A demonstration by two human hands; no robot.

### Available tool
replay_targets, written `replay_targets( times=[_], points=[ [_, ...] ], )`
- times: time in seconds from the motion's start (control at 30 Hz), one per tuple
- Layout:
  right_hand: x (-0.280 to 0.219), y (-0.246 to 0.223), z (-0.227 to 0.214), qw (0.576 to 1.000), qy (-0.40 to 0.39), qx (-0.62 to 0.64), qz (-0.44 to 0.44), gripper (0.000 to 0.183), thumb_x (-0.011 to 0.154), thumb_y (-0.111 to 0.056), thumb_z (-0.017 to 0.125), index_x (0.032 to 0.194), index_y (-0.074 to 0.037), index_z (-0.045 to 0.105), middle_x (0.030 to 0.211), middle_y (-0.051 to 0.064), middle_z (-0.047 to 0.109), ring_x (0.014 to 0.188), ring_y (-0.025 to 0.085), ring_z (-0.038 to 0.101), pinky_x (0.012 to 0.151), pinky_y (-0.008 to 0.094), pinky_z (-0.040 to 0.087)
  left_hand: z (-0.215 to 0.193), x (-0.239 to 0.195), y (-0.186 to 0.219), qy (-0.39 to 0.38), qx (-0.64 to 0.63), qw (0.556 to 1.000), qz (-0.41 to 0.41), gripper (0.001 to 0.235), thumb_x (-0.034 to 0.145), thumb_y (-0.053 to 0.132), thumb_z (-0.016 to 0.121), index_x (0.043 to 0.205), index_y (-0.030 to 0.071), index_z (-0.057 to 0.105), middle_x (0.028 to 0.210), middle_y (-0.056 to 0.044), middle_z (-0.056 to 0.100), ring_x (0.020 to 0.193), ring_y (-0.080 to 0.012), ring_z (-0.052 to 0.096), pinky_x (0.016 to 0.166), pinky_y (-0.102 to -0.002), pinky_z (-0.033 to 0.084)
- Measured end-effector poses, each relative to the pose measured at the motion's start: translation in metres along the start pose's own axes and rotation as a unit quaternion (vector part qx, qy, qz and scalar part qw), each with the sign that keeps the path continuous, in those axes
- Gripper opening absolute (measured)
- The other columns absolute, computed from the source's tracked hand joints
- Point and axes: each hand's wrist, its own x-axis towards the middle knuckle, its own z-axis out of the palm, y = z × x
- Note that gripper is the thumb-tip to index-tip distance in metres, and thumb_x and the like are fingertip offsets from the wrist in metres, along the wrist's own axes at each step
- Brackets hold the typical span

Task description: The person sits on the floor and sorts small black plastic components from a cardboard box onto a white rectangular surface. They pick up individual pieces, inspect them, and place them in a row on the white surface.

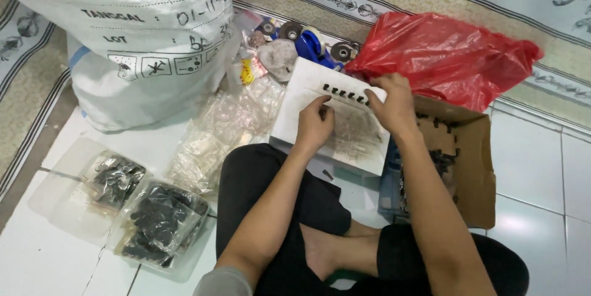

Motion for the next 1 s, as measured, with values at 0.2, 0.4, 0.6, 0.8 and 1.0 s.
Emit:
replay_targets(
  times=[0.2, 0.4, 0.6, 0.8, 1.0],
  points=[
    [-0.107, 0.123, -0.066, 0.964, -0.154, -0.087, 0.2, 0.032, 0.094, -0.034, 0.072, 0.112, -0.008, 0.079, 0.109, 0.022, 0.076, 0.109, 0.043, 0.069, 0.092, 0.05, 0.054, 0.042, -0.026, -0.009, -0.074, 0.105, 0.979, 0.158, 0.034, 0.096, 0.006, 0.057, 0.127, 0.0, 0.068, 0.104, -0.025, 0.074, 0.099, -0.0397, 0.073, 0.087, -0.047, 0.058],
    [-0.172, 0.139, -0.038, 0.879, -0.296, -0.045, 0.371, 0.089, 0.07, -0.038, 0.092, 0.14, 0.006, 0.06, 0.13, 0.036, 0.067, 0.121, 0.049, 0.065, 0.097, 0.061, 0.057, 0.18, -0.07, -0.001, -0.153, 0.195, 0.892, 0.378, 0.02, 0.089, -0.003, 0.061, 0.106, -0.006, 0.071, 0.085, -0.022, 0.069, 0.079, -0.0336, 0.072, 0.069, -0.037, 0.061],
    [-0.181, 0.19, 0.005, 0.893, -0.258, -0.001, 0.369, 0.046, 0.084, 0.004, 0.067, 0.13, 0.003, 0.071, 0.122, 0.03, 0.072, 0.12, 0.046, 0.066, 0.098, 0.056, 0.058, 0.309, -0.026, -0.092, -0.197, 0.426, 0.805, 0.364, 0.022, 0.085, -0.004, 0.063, 0.066, 0.007, 0.066, 0.061, -0.008, 0.062, 0.058, -0.0156, 0.059, 0.055, -0.025, 0.051],
    [-0.181, 0.244, 0.05, 0.874, -0.23, -0.022, 0.428, 0.03, 0.087, -0.007, 0.066, 0.11, -0.015, 0.083, 0.11, 0.021, 0.078, 0.109, 0.039, 0.073, 0.084, 0.053, 0.062, 0.331, -0.015, -0.129, -0.271, 0.418, 0.794, 0.348, 0.027, 0.085, -0.006, 0.062, 0.06, 0.006, 0.063, 0.06, -0.012, 0.066, 0.057, -0.0186, 0.062, 0.054, -0.029, 0.055],
    [-0.174, 0.227, 0.025, 0.873, -0.213, 0.027, 0.437, 0.024, 0.093, -0.002, 0.059, 0.104, 0.007, 0.079, 0.102, 0.032, 0.076, 0.099, 0.045, 0.074, 0.08, 0.052, 0.062, 0.322, -0.022, -0.096, -0.292, 0.375, 0.848, 0.235, 0.013, 0.081, -0.006, 0.065, 0.069, -0.007, 0.07, 0.067, -0.024, 0.068, 0.067, -0.0348, 0.071, 0.059, -0.043, 0.06]
  ],
)
